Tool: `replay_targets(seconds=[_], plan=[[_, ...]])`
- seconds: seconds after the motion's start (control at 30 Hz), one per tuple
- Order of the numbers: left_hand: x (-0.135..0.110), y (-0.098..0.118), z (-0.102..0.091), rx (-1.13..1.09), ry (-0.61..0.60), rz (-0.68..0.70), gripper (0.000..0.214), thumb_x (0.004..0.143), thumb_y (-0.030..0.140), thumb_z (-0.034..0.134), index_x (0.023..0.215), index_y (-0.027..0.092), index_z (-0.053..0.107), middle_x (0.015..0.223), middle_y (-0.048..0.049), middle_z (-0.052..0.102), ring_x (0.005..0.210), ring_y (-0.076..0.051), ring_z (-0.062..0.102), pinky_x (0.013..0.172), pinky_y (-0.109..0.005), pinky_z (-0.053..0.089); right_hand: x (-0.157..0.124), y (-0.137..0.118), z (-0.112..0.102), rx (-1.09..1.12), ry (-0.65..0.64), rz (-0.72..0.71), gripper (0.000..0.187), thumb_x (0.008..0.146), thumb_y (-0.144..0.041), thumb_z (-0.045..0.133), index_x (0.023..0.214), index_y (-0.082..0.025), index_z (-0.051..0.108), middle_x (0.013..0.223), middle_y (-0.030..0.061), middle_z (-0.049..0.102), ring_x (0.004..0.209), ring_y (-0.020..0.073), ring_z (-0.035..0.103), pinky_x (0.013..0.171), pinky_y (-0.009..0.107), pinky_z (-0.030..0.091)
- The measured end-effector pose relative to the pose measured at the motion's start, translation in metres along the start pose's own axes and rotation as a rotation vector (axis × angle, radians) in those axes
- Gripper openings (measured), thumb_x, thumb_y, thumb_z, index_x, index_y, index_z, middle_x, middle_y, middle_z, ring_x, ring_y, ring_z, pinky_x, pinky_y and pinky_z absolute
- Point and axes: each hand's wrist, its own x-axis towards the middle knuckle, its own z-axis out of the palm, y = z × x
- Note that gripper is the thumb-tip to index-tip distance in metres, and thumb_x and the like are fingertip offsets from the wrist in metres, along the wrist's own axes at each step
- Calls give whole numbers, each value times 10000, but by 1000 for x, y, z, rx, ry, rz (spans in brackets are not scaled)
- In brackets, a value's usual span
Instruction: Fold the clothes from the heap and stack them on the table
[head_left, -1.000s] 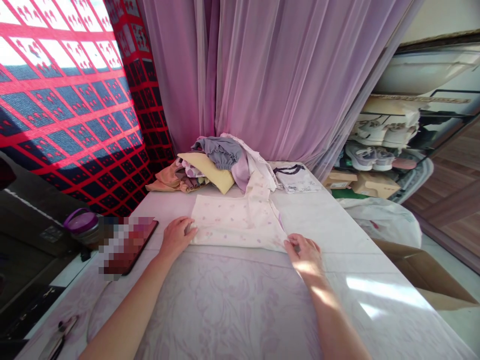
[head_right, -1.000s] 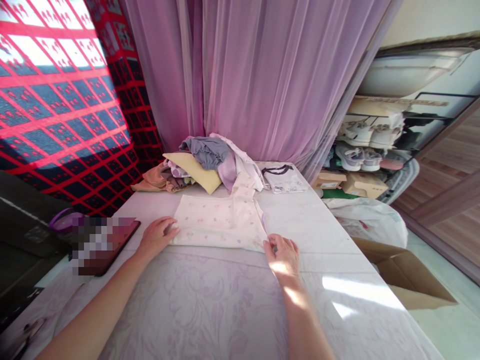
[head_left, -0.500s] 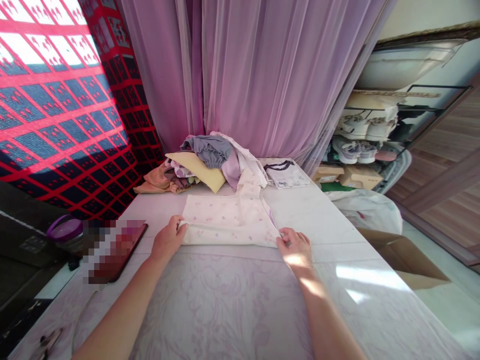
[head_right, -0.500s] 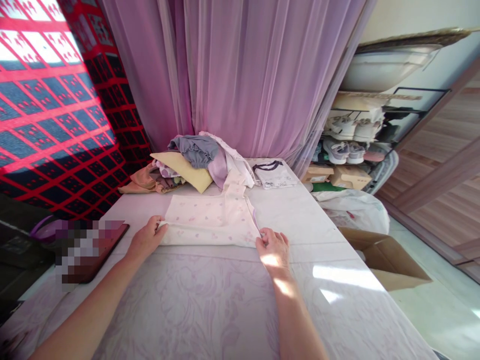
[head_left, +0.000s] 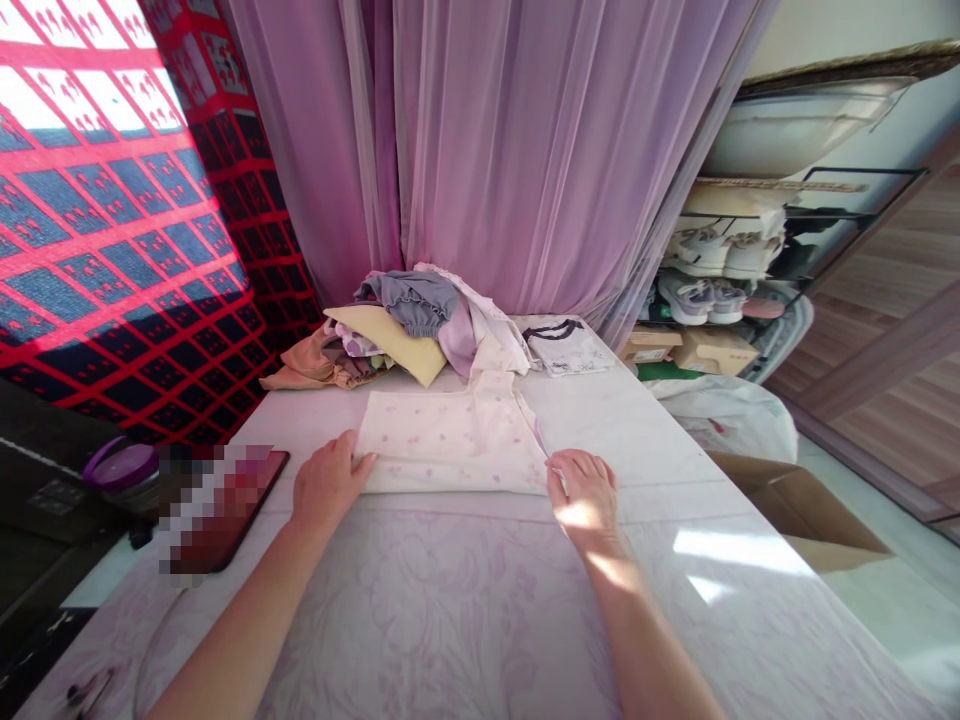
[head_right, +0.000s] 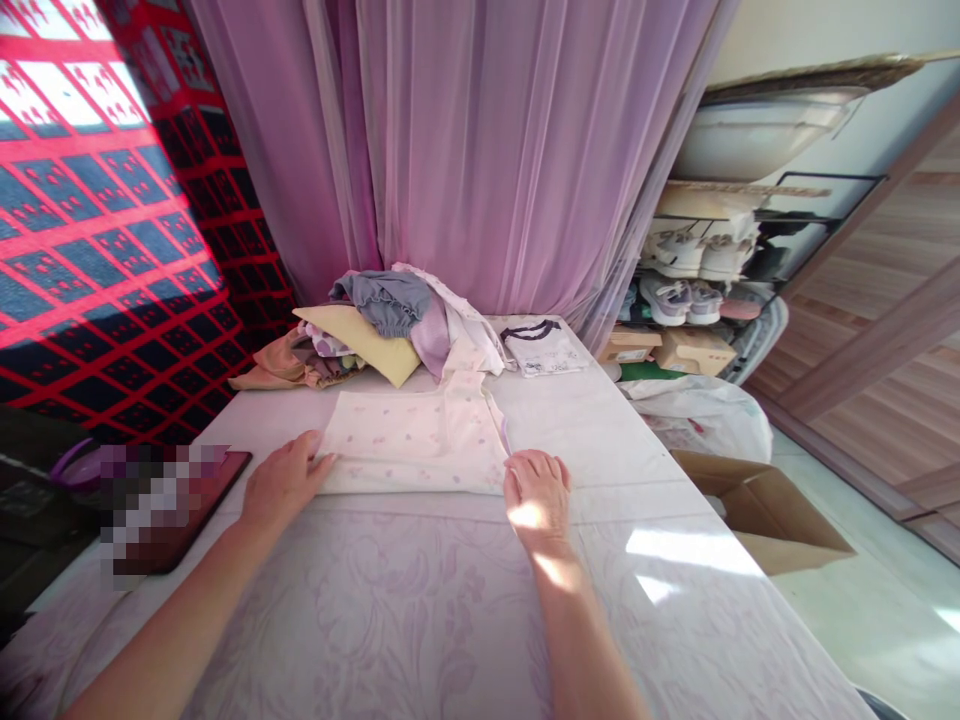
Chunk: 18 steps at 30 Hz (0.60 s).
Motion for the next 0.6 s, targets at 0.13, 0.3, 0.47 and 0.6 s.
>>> replay_targets(seconds=[0.13,0.3,0.47,0.6], plan=[[-23,32,17,-86,130,471,414,960,371,326,1235,207,588,1379,-89,534,1296,-248,442,1084,-413,317,-5,-41,7,50,-182,-221,384,947,-309,386,1267,-234,586,1386,65,534,1325,214,396,1121,411,195],[-40,57,47,-90,-50,655,563,936,568,335,1419,291,416,1513,-49,383,1397,-263,303,1135,-488,183,-13,-67,22,0,-565,-276,552,945,-529,342,1444,-296,384,1540,52,314,1423,296,226,1122,588,122],[-36,39,52,-76,-50,568,542,936,566,333,1428,348,394,1529,-53,353,1403,-288,286,1128,-548,118,-12,-63,21,-31,-633,-243,541,945,-544,322,1454,-361,342,1560,34,265,1436,320,171,1098,652,63],[-36,25,49,-62,-39,503,610,923,584,339,1454,284,362,1527,-89,350,1398,-306,290,1123,-556,123,-12,-62,20,-34,-593,-241,567,936,-550,340,1462,-336,339,1569,45,238,1444,306,146,1117,614,58]])
